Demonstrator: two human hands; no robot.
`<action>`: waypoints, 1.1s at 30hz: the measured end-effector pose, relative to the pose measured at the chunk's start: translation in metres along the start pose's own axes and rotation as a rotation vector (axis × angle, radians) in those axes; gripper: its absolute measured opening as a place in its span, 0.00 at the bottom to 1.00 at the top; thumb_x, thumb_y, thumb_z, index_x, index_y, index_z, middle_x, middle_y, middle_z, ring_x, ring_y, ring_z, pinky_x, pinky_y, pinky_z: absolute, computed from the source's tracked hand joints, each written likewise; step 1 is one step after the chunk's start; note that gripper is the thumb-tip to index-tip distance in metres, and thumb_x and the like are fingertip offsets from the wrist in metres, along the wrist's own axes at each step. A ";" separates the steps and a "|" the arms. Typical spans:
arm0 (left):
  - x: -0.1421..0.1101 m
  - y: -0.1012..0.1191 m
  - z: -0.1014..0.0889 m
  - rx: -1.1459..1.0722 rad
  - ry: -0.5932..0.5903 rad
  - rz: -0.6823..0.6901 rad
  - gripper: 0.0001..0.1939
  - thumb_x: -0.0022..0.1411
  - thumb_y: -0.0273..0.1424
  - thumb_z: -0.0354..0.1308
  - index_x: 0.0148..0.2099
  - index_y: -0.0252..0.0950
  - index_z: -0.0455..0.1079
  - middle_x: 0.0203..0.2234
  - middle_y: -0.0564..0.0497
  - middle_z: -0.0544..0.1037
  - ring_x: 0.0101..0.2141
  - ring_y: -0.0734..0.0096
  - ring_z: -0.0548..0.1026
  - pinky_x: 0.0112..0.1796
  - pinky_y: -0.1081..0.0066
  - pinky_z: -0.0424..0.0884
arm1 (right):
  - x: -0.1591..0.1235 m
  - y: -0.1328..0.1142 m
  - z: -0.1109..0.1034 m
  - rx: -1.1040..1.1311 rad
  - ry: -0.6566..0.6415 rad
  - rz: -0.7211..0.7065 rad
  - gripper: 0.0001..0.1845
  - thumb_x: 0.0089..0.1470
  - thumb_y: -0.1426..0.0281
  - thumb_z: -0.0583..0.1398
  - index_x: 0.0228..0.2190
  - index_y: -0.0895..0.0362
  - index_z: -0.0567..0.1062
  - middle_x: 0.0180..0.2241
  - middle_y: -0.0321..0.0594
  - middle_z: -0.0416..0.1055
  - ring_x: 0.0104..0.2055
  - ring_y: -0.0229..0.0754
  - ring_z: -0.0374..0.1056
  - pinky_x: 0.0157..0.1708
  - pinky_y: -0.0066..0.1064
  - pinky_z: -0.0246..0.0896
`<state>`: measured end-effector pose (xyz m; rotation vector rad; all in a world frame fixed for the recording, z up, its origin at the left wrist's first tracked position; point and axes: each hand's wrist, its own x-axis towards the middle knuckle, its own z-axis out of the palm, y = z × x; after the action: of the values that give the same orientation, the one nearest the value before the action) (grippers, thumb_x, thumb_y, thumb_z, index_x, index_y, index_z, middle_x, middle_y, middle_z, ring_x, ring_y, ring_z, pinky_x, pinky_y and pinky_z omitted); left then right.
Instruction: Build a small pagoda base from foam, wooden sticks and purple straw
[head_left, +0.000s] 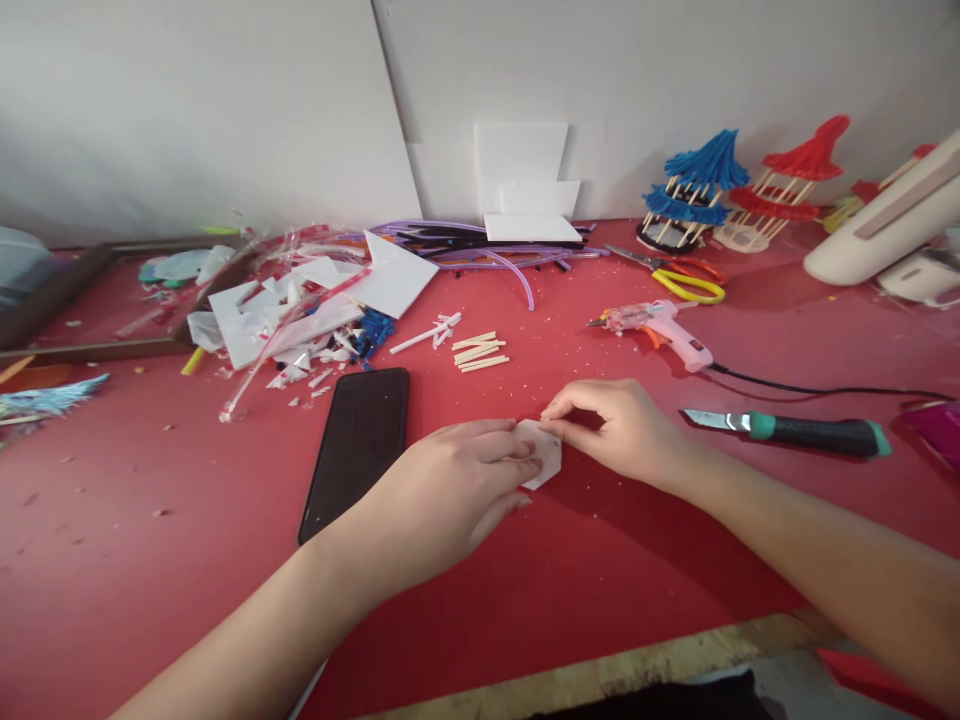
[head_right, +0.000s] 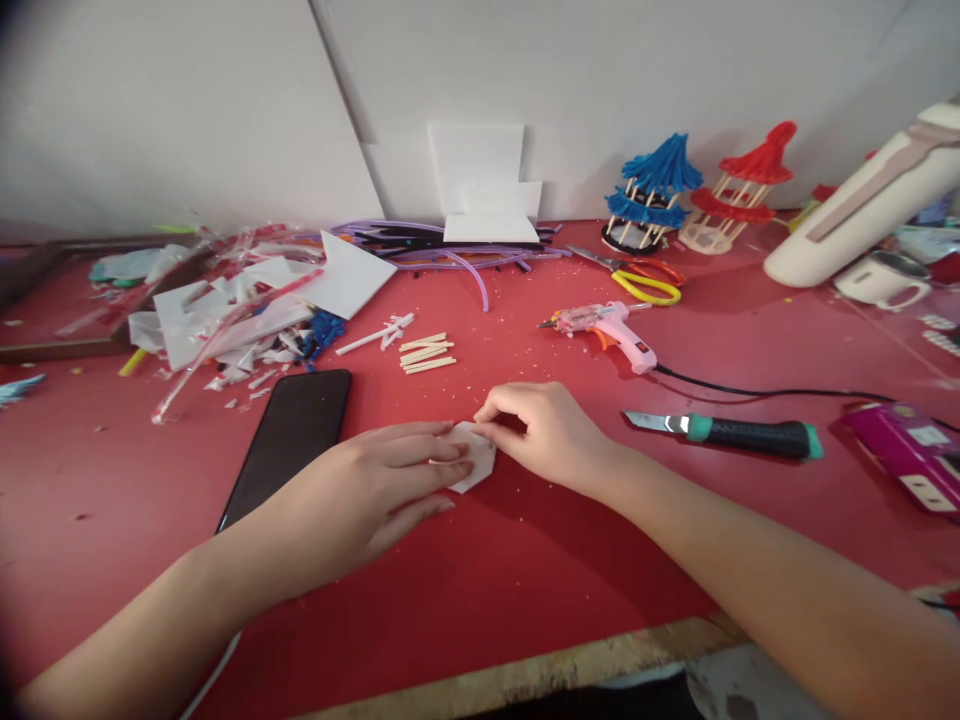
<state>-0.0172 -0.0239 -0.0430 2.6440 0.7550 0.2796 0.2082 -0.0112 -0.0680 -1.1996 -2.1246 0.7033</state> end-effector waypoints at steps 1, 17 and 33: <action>0.000 0.000 0.000 -0.001 -0.005 -0.001 0.14 0.66 0.28 0.53 0.53 0.43 0.70 0.48 0.51 0.77 0.50 0.65 0.74 0.52 0.65 0.70 | 0.000 0.000 0.000 0.002 0.003 -0.013 0.05 0.57 0.69 0.60 0.30 0.56 0.76 0.31 0.35 0.77 0.32 0.35 0.72 0.34 0.26 0.65; 0.000 0.001 -0.001 -0.011 -0.017 0.007 0.16 0.66 0.28 0.52 0.56 0.42 0.67 0.51 0.51 0.75 0.53 0.65 0.71 0.55 0.62 0.69 | 0.000 0.005 0.003 0.048 0.019 -0.027 0.06 0.56 0.68 0.61 0.28 0.55 0.74 0.29 0.35 0.75 0.31 0.35 0.70 0.33 0.27 0.64; 0.001 0.002 -0.002 0.032 0.020 0.032 0.16 0.65 0.26 0.54 0.54 0.42 0.68 0.50 0.51 0.75 0.52 0.65 0.72 0.55 0.62 0.68 | 0.001 0.005 0.004 0.041 0.021 -0.087 0.05 0.58 0.74 0.58 0.31 0.55 0.74 0.32 0.37 0.74 0.33 0.35 0.69 0.35 0.27 0.63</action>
<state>-0.0157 -0.0245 -0.0403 2.6889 0.7306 0.3058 0.2079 -0.0088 -0.0745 -1.0812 -2.1212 0.6891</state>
